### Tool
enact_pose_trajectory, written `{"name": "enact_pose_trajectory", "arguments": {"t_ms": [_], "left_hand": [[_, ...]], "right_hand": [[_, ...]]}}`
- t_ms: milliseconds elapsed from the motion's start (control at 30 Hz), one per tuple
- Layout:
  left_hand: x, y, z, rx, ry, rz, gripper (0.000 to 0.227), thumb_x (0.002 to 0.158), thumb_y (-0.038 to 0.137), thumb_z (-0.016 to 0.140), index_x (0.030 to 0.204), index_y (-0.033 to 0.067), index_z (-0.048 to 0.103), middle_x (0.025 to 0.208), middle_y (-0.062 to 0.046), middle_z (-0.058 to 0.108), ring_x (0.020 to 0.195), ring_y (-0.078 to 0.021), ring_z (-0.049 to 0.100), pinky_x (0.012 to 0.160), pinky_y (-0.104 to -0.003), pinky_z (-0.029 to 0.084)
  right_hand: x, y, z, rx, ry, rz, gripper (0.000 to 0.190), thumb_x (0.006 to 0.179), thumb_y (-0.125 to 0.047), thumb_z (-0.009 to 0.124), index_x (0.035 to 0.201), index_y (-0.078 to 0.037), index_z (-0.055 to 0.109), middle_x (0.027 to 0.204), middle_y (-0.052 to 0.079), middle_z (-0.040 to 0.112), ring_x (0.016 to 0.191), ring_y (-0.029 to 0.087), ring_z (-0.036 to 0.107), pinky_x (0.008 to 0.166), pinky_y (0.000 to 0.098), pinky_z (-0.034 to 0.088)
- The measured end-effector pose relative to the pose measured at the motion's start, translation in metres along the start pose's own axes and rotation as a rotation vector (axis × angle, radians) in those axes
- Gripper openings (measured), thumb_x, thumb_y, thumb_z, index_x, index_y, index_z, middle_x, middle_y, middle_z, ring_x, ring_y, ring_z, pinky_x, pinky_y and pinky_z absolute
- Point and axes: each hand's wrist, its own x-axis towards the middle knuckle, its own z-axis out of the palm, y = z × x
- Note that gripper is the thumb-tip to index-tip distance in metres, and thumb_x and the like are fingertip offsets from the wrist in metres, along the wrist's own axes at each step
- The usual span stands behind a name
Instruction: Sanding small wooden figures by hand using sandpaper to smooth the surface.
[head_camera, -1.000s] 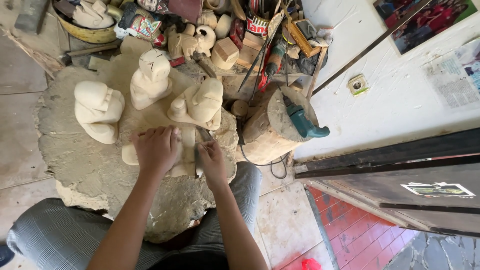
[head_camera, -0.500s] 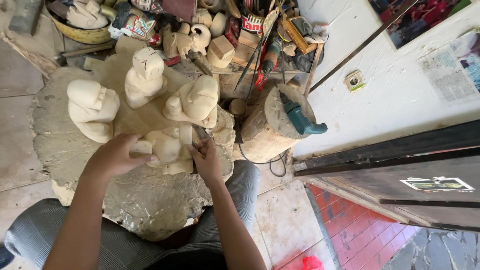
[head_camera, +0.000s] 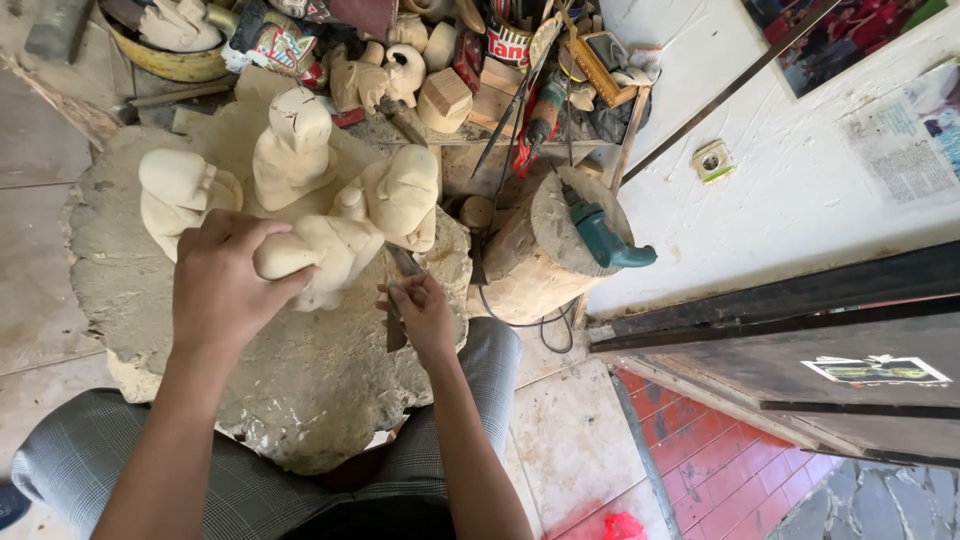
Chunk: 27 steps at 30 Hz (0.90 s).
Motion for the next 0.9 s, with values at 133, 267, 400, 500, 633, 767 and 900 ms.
{"name": "enact_pose_trajectory", "arguments": {"t_ms": [133, 267, 400, 500, 633, 767, 900], "left_hand": [[0.005, -0.006, 0.009, 0.066, -0.054, 0.064, 0.06, 0.071, 0.049, 0.088, 0.119, 0.0171, 0.075, 0.112, -0.008, 0.067, 0.108, -0.0267, 0.063, 0.098, -0.048, 0.05], [0.003, -0.008, 0.028, -0.043, 0.17, 0.093, 0.069, 0.063, 0.034, 0.094, 0.128, 0.0194, 0.073, 0.11, -0.007, 0.066, 0.099, -0.0249, 0.071, 0.092, -0.039, 0.054], [0.005, 0.002, 0.028, -0.367, 0.135, -0.01, 0.071, 0.072, 0.018, 0.091, 0.138, 0.0071, 0.065, 0.124, -0.018, 0.064, 0.114, -0.038, 0.068, 0.099, -0.048, 0.054], [0.008, 0.012, 0.016, -0.493, 0.107, -0.11, 0.066, 0.077, 0.014, 0.09, 0.137, 0.0052, 0.063, 0.126, -0.018, 0.061, 0.12, -0.0398, 0.064, 0.106, -0.052, 0.05], [0.005, 0.008, 0.016, -0.479, 0.196, -0.009, 0.061, 0.077, 0.013, 0.092, 0.132, 0.0053, 0.068, 0.123, -0.017, 0.063, 0.115, -0.0375, 0.067, 0.102, -0.05, 0.052], [0.012, 0.022, -0.007, -0.519, 0.159, 0.074, 0.058, 0.079, 0.008, 0.089, 0.132, 0.0033, 0.067, 0.126, -0.022, 0.062, 0.12, -0.0415, 0.065, 0.105, -0.051, 0.051], [0.012, 0.013, 0.003, -0.583, 0.01, 0.123, 0.067, 0.075, 0.005, 0.085, 0.139, 0.0073, 0.064, 0.131, -0.023, 0.06, 0.125, -0.0429, 0.061, 0.107, -0.054, 0.049]], "right_hand": [[-0.003, 0.001, -0.005, 0.069, 0.036, -0.002, 0.008, 0.099, -0.008, 0.063, 0.098, -0.005, 0.056, 0.111, 0.018, 0.076, 0.088, 0.027, 0.077, 0.06, 0.0389, 0.064], [-0.001, 0.016, -0.011, -0.102, 0.053, -0.058, 0.015, 0.097, -0.014, 0.068, 0.109, -0.006, 0.061, 0.09, 0.009, 0.071, 0.064, 0.009, 0.061, 0.05, 0.0199, 0.05], [-0.006, 0.012, -0.01, -0.07, 0.062, -0.05, 0.015, 0.097, -0.012, 0.067, 0.109, -0.004, 0.063, 0.084, 0.008, 0.067, 0.061, 0.008, 0.057, 0.049, 0.0209, 0.045], [0.006, 0.027, -0.02, -0.099, 0.059, -0.04, 0.017, 0.098, -0.014, 0.068, 0.11, -0.004, 0.065, 0.089, 0.009, 0.067, 0.068, 0.01, 0.056, 0.052, 0.0204, 0.047], [0.007, 0.031, -0.022, -0.062, 0.061, -0.054, 0.015, 0.097, -0.013, 0.068, 0.109, -0.004, 0.065, 0.085, 0.007, 0.065, 0.065, 0.009, 0.053, 0.052, 0.0201, 0.046], [-0.002, 0.016, -0.017, -0.039, 0.097, -0.058, 0.015, 0.098, -0.013, 0.066, 0.11, -0.003, 0.065, 0.087, 0.01, 0.065, 0.067, 0.011, 0.053, 0.054, 0.0222, 0.045], [-0.017, -0.001, -0.007, -0.003, 0.119, -0.057, 0.018, 0.097, -0.013, 0.065, 0.112, -0.002, 0.066, 0.092, 0.011, 0.064, 0.073, 0.012, 0.052, 0.058, 0.0222, 0.046]]}}
